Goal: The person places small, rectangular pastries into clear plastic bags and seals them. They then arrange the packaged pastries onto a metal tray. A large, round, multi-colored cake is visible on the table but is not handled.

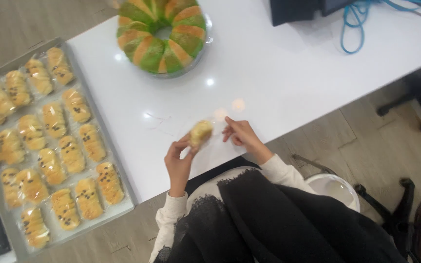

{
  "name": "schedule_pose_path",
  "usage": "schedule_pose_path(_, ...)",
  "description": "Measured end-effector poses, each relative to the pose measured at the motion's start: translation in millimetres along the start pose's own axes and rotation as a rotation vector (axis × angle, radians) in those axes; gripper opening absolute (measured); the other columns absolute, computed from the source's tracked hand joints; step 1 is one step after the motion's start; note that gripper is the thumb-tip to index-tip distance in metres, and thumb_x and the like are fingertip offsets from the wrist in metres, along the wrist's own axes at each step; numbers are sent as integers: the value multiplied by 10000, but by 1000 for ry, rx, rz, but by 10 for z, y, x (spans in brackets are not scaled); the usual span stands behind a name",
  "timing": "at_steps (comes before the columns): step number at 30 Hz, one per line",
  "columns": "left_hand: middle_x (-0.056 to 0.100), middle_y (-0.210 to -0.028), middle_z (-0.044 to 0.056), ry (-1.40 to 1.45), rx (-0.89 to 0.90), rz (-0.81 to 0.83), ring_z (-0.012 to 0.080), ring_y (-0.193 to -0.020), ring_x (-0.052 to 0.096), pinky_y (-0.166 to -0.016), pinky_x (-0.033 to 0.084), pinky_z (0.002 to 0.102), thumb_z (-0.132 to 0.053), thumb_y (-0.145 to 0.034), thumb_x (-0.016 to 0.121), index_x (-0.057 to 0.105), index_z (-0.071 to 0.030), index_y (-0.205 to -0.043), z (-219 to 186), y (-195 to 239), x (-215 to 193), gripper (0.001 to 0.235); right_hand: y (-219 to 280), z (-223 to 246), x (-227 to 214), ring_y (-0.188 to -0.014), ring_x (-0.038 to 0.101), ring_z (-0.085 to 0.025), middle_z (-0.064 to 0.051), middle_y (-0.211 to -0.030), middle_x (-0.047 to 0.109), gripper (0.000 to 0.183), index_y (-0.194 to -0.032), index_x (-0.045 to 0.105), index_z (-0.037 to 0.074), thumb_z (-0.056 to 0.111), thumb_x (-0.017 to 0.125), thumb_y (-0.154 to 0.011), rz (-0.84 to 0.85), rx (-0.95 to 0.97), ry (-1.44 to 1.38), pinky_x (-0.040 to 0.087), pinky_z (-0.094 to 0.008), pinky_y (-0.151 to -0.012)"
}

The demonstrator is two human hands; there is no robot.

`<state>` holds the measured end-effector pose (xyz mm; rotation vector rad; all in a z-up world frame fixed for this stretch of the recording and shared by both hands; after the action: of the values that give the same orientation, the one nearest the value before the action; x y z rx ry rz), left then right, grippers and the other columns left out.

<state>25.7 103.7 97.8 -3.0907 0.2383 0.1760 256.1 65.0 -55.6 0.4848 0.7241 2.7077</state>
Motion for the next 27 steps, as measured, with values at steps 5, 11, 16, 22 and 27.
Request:
schedule_pose_path(5, 770, -1145, 61, -274, 701, 51, 290, -1127, 713, -993, 518, 413, -138, -814, 801, 700, -95, -838, -759, 372, -29, 112, 696, 91, 902, -794, 448, -317, -335, -1225, 554, 854, -1527, 223, 31, 668, 366, -976, 323, 355, -17, 316, -332, -659)
schedule_pose_path(11, 431, -1541, 56, -470, 551, -186, 278, -1485, 350, -1186, 370, 465, -240, -922, 709, 579, -151, -1243, -732, 749, -911, 357, 607, 151, 1909, -526, 683, -262, -225, -753, 643, 580, -1235, 556, -136, 377, 615, -970, 737, 154, 90, 599, -365, -429)
schedule_pose_path(16, 293, -1558, 326, 469, -167, -318, 471, -1466, 282, -1210, 298, 520, -488, -1045, 461, 310, -8, -1557, 125, 826, -1687, 717, 780, 323, 2902, -604, 621, -214, -154, -810, 623, 480, -1315, 551, 32, 397, 593, -1006, 627, 82, 323, 543, -299, -416)
schedule_pose_path(22, 590, -954, 31, 610, -332, -341, 153, -933, 633, -893, 521, 281, -426, -897, 796, 641, -40, -1121, 168, 677, -2756, 472, 925, -42, 4142, -285, 413, -140, -112, -539, 525, 553, -1333, 446, -46, 372, 599, -1005, 804, 2, 470, 336, -247, -265)
schedule_pose_path(27, 663, -855, 31, 432, -352, -322, 105, -833, 637, -762, 496, 244, -450, -817, 880, 726, -58, -1007, 837, 459, -3718, 463, 642, -299, 4602, -363, 461, -120, -82, -542, 503, 451, -1132, 610, -61, 374, 607, -1012, 681, -77, 429, 365, -232, -338)
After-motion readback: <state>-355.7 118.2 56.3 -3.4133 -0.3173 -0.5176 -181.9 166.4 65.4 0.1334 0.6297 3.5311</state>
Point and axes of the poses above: each hand's wrist, its own y-axis away from the middle knuckle, its own x-axis out of the palm, z = x × y, the point moved 10 cm from there along -y, towards the middle knuckle
